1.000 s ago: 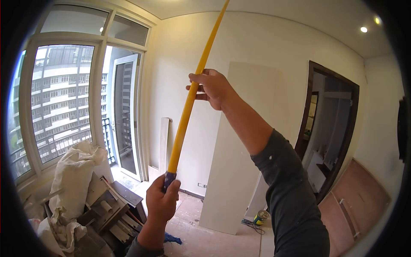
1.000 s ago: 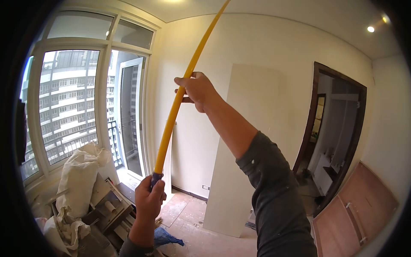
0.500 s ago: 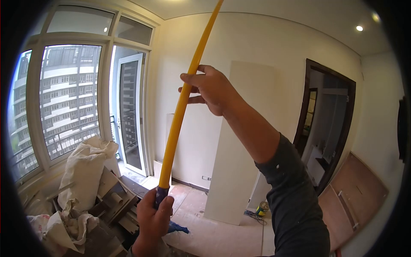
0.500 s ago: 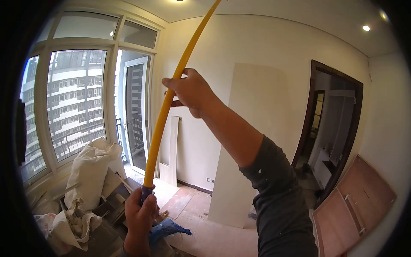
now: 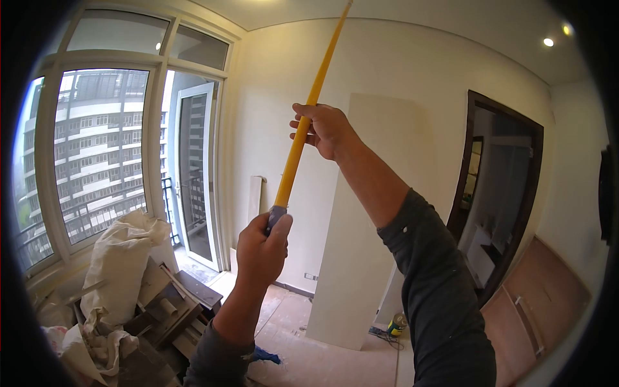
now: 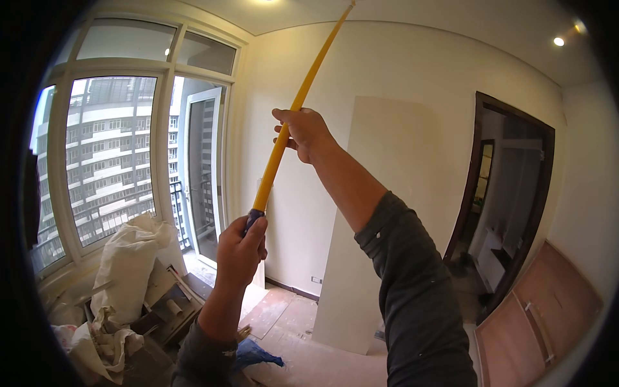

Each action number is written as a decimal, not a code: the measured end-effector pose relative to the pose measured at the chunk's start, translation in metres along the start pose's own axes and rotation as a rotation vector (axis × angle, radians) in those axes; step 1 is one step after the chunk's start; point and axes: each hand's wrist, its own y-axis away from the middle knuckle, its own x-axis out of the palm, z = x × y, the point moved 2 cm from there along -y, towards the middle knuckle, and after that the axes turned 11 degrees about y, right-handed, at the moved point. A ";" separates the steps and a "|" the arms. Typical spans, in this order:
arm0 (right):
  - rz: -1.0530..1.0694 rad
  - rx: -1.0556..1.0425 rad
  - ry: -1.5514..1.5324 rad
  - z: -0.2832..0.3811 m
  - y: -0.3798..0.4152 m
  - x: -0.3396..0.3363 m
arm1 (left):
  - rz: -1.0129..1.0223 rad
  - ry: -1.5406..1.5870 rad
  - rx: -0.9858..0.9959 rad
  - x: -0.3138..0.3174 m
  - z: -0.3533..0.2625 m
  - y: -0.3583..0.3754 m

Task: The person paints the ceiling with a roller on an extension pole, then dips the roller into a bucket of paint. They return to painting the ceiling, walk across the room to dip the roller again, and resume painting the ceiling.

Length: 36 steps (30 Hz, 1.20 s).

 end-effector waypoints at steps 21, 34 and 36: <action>-0.065 0.032 -0.074 -0.093 -0.126 -0.089 | 0.035 0.049 -0.050 0.095 0.083 -0.174; 0.170 -0.040 0.102 -0.086 0.000 -0.018 | 0.003 0.064 -0.014 0.005 0.081 -0.053; 0.165 -0.065 0.115 -0.076 0.027 0.000 | 0.004 0.110 -0.008 -0.010 0.068 -0.027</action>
